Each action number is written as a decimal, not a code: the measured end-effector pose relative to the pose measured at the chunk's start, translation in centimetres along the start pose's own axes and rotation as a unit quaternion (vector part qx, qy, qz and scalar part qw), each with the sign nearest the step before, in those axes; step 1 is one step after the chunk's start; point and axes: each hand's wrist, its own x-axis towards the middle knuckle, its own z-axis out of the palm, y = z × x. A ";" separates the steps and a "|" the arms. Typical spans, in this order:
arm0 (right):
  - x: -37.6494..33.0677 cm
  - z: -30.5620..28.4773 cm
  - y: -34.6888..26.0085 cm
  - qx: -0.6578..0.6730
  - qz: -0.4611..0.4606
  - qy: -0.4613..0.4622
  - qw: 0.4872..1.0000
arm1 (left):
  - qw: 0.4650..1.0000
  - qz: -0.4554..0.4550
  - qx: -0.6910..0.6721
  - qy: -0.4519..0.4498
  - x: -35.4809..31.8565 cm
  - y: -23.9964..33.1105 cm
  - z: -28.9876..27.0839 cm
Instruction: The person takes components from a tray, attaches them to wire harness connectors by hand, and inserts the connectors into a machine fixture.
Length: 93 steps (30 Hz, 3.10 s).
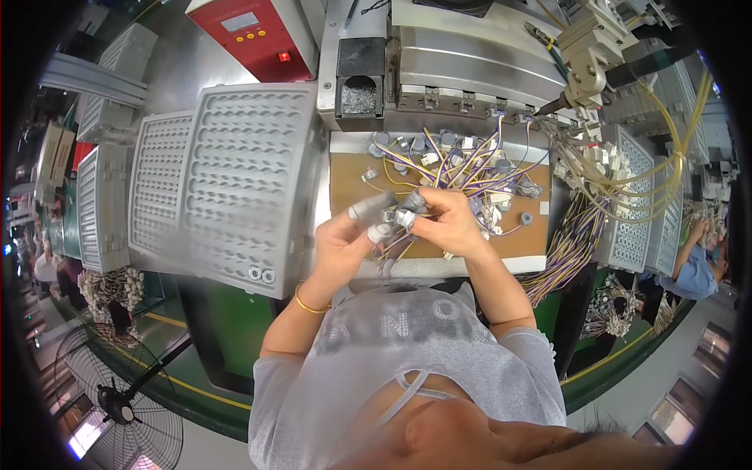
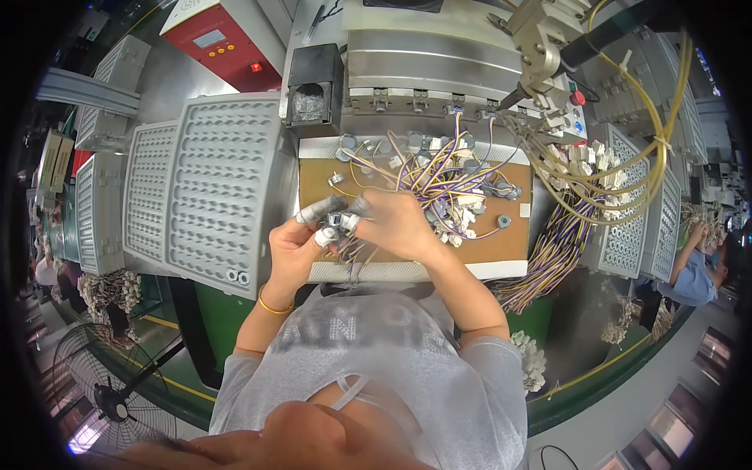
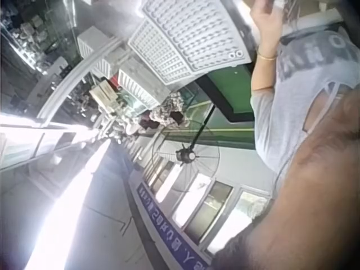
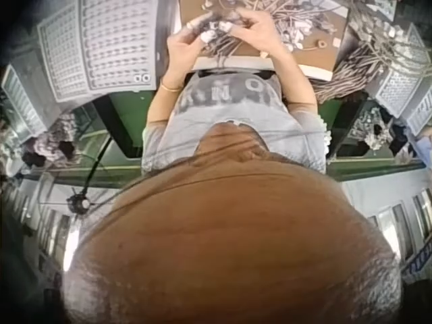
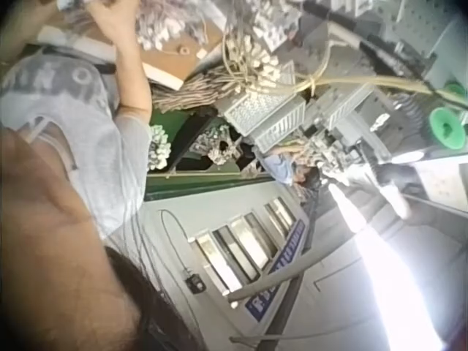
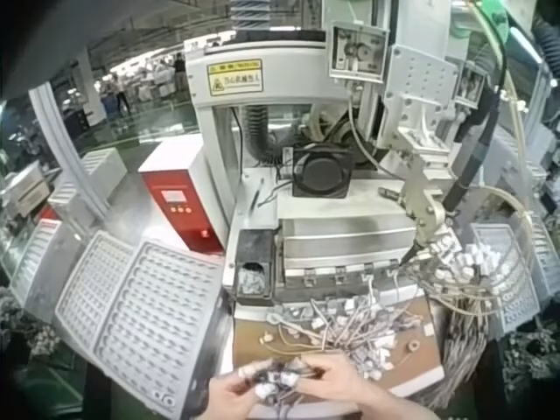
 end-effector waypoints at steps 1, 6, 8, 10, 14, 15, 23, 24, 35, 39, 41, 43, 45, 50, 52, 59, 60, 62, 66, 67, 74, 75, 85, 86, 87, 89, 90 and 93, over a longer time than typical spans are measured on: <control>0.0 -0.3 -0.4 -0.003 -0.012 -0.003 1.000 | 1.000 0.006 0.001 0.002 0.0 0.1 0.1; -0.1 -1.0 -0.9 0.129 0.014 0.002 0.992 | 1.000 0.007 0.015 0.008 0.1 0.2 0.1; -0.3 -0.7 -0.1 0.106 0.008 -0.007 0.994 | 1.000 0.015 0.016 0.007 0.1 0.2 0.2; -0.3 -0.6 0.0 0.083 0.002 -0.016 0.996 | 1.000 0.010 0.011 0.002 0.1 0.3 0.3; -0.2 -0.6 -0.6 0.044 -0.002 -0.008 0.999 | 1.000 0.025 0.009 -0.016 0.2 0.4 0.4; -0.2 -0.7 -0.7 0.042 -0.014 -0.011 0.999 | 1.000 0.025 0.009 -0.017 0.1 0.4 0.3; -0.3 -1.1 -2.4 -0.024 -0.054 0.007 0.998 | 0.995 0.071 0.066 -0.010 -0.2 0.2 0.5; -0.2 -1.1 -2.6 -0.024 -0.069 0.013 0.997 | 0.995 0.071 0.066 -0.011 -0.2 0.1 0.6; -0.5 -0.2 -1.4 -0.048 -0.085 -0.004 0.995 | 0.981 0.135 0.142 0.017 0.7 -0.4 0.9; -1.0 1.2 -1.1 0.103 0.057 -0.021 0.993 | 0.995 -0.033 -0.027 0.086 0.2 -1.9 0.4; -1.1 1.6 0.3 0.114 0.054 -0.018 0.992 | 0.981 -0.073 -0.124 0.128 0.7 -2.1 0.8; -1.0 1.6 0.5 0.088 0.046 0.012 0.995 | 0.979 -0.068 -0.157 0.107 1.1 -1.0 1.4; -0.8 1.3 0.2 0.060 -0.018 0.037 0.997 | 0.983 -0.059 -0.158 0.067 1.3 -0.4 1.9; -0.7 -0.1 -0.1 0.197 0.060 0.015 0.978 | 0.981 -0.060 -0.183 -0.013 1.3 -3.8 1.5; -0.4 -0.6 -0.3 0.189 0.063 0.046 0.979 | 0.988 0.068 0.132 -0.036 1.7 -6.6 1.1; -1.3 3.6 -4.4 -0.146 -0.207 -0.067 0.965 | 0.921 0.164 0.350 -0.044 2.3 -11.0 1.0; -1.5 3.0 -4.2 -0.148 -0.207 -0.062 0.965 | 0.929 0.158 0.333 -0.042 2.4 -11.3 1.0; -2.5 1.0 -3.1 -0.045 -0.276 0.033 0.959 | 0.944 0.142 0.297 -0.027 2.3 -12.1 0.9; -5.1 -9.9 1.3 -0.217 -0.081 0.371 0.899 | 0.787 0.290 0.543 -0.034 2.8 -9.9 2.3; -5.8 -13.4 5.5 -0.050 -0.039 0.499 0.864 | 0.777 0.331 0.535 -0.020 2.9 -9.9 2.5; -2.3 -16.0 9.2 0.316 -0.135 0.549 0.762 | 0.787 0.293 0.542 -0.036 2.6 -9.6 2.4; -1.8 -16.1 9.6 0.326 -0.152 0.535 0.764 | 0.786 0.293 0.543 -0.041 2.5 -9.3 2.3; -0.2 -16.6 8.4 0.293 -0.042 0.587 0.754 | 0.834 0.205 0.513 -0.003 2.6 -4.8 -1.7; 0.1 -17.8 8.8 0.279 -0.049 0.572 0.770 | 0.850 0.185 0.492 0.033 2.9 -4.5 -2.5; 0.1 -18.9 9.6 0.266 -0.055 0.558 0.784 | 0.863 0.164 0.472 0.067 2.8 -4.1 -3.3; -0.6 -19.9 11.2 0.229 -0.081 0.513 0.823 | 0.900 0.089 0.412 0.114 2.7 -3.8 -4.7; -0.2 -19.4 9.7 0.260 -0.070 0.493 0.827 | 0.919 0.074 0.368 0.123 2.5 -4.1 -5.6; -0.9 -19.8 9.3 0.271 -0.067 0.452 0.847 | 0.912 0.072 0.394 0.085 1.8 -4.8 -6.9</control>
